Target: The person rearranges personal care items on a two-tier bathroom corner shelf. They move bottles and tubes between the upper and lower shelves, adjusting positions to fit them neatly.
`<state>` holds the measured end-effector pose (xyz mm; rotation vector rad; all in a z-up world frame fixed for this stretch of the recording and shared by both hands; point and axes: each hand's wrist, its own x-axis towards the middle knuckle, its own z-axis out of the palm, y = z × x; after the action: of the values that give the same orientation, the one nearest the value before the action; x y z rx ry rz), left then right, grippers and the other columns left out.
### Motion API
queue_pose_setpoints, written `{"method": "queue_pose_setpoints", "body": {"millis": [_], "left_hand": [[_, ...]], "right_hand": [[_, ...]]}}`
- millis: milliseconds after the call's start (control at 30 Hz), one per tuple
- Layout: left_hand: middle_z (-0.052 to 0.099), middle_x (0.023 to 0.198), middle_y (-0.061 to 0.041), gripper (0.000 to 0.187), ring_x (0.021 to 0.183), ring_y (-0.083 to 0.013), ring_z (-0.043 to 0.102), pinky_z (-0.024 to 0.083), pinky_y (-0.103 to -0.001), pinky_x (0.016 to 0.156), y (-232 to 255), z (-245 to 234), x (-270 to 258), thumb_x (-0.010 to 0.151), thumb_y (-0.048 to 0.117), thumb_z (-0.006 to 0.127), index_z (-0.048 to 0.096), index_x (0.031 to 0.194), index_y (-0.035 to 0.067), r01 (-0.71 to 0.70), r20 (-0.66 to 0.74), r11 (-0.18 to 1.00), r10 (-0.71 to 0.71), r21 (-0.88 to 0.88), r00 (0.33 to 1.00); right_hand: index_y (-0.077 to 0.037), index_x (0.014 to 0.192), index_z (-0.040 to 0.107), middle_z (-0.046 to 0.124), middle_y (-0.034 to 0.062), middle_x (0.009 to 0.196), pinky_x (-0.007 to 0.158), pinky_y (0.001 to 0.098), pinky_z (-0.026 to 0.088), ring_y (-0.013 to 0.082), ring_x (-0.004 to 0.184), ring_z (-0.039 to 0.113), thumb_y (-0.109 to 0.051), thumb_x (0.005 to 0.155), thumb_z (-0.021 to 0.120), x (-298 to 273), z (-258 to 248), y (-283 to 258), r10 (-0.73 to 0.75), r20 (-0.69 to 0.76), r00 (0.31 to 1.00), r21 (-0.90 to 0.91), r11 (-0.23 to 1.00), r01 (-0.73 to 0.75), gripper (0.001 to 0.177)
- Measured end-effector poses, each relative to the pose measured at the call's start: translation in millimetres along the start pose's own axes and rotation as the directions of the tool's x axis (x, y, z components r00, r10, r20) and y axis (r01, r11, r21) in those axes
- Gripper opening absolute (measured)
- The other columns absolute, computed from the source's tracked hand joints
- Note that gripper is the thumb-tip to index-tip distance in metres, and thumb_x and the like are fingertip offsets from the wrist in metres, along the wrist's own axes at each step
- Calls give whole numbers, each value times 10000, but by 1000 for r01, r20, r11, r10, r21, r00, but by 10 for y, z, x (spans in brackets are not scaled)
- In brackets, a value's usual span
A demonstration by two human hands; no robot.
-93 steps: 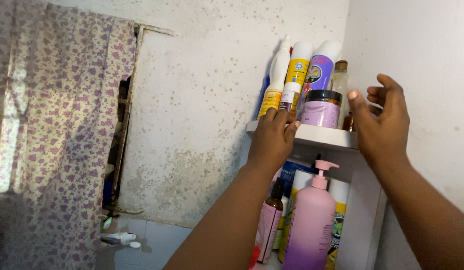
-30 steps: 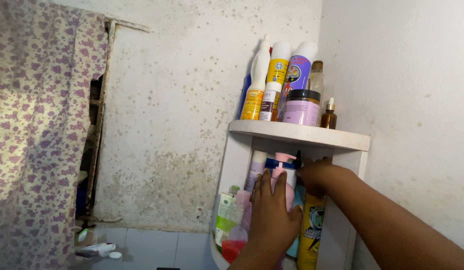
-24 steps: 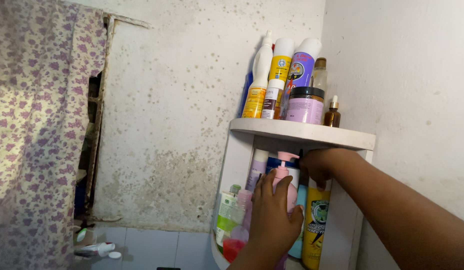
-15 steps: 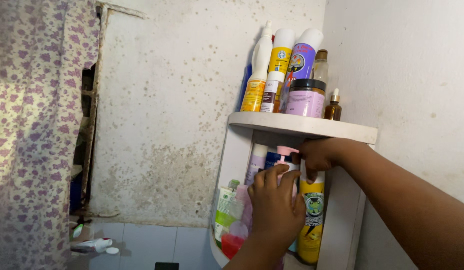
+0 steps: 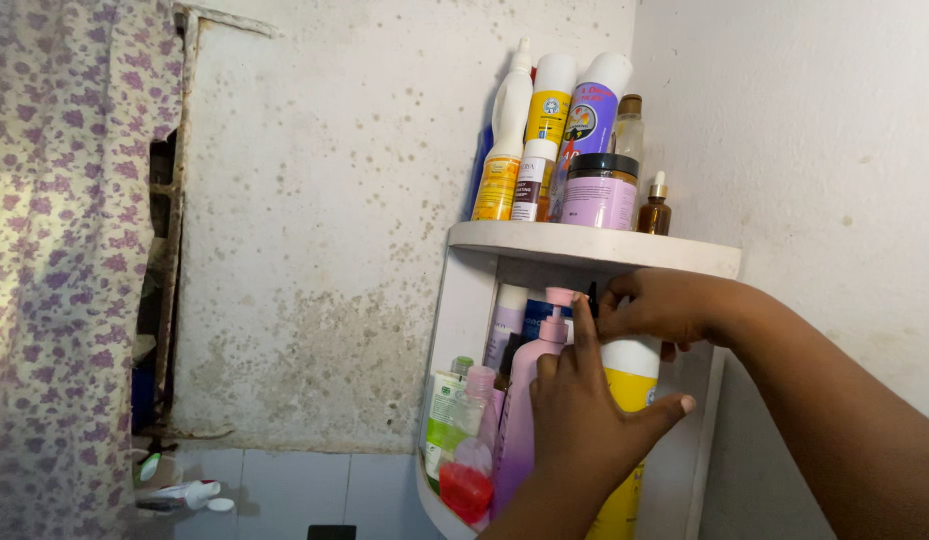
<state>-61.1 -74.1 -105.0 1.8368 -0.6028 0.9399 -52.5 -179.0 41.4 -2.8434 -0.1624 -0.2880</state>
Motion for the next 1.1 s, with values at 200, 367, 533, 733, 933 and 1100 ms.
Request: {"method": "queue_pose_setpoints", "body": {"millis": [200,367,533,733,933,1100], "left_hand": [[603,1372,-215,1317,1166,-362,660,526,-415,971,91,-170,-51,691,421,783,-23,1688,124,180,36,942,-178,-284,983],[615,1301,-208,1111,1149,-332,657,526,-416,951,-47,-337,-32,720,396,827,237,1603,69,143,-86,962,-167,-231,982],[685,1221,-170,820,1076,-303,701,550,-404,924,-125,-498,-41,745,338,811,495,1455,79,-14,-229,964,-49,-266,972],[720,1187,-137,742,1054,-262,724,560,-381,915,-139,-745,-47,745,305,801,533,1409,112,4,-240,941,-90,-337,967],[710,1204,-126,741,1047,-237,727,569,-371,908,-141,-857,-41,753,290,804,525,1412,99,4,-238,945,-86,-326,967],[725,1172,-117,736,994,-219,739,594,-352,861,-131,-996,12,743,250,789,525,1413,101,44,-211,915,-139,-401,968]], "right_hand": [[-43,1089,759,750,167,865,610,358,520,218,745,664,-640,887,640,7,-21,53,64,60,996,237,969,-77,641],[-82,1125,765,758,150,1027,810,395,562,267,912,717,-383,940,599,594,260,563,-101,-151,983,248,959,136,390],[-167,1316,614,672,144,1270,970,407,537,337,1146,652,-127,805,752,1022,647,890,-335,-196,921,-344,904,255,531],[-114,1433,477,678,162,1281,985,390,555,336,1151,676,-108,848,740,960,828,781,-247,-56,967,-449,872,197,641],[-152,1461,469,672,149,1279,945,407,575,332,1108,696,-35,834,694,843,735,614,-224,-229,947,-314,938,146,676],[-121,1369,629,703,178,1235,931,423,566,352,1078,700,-14,854,619,1036,602,833,-320,-392,863,-227,942,247,526]]}}
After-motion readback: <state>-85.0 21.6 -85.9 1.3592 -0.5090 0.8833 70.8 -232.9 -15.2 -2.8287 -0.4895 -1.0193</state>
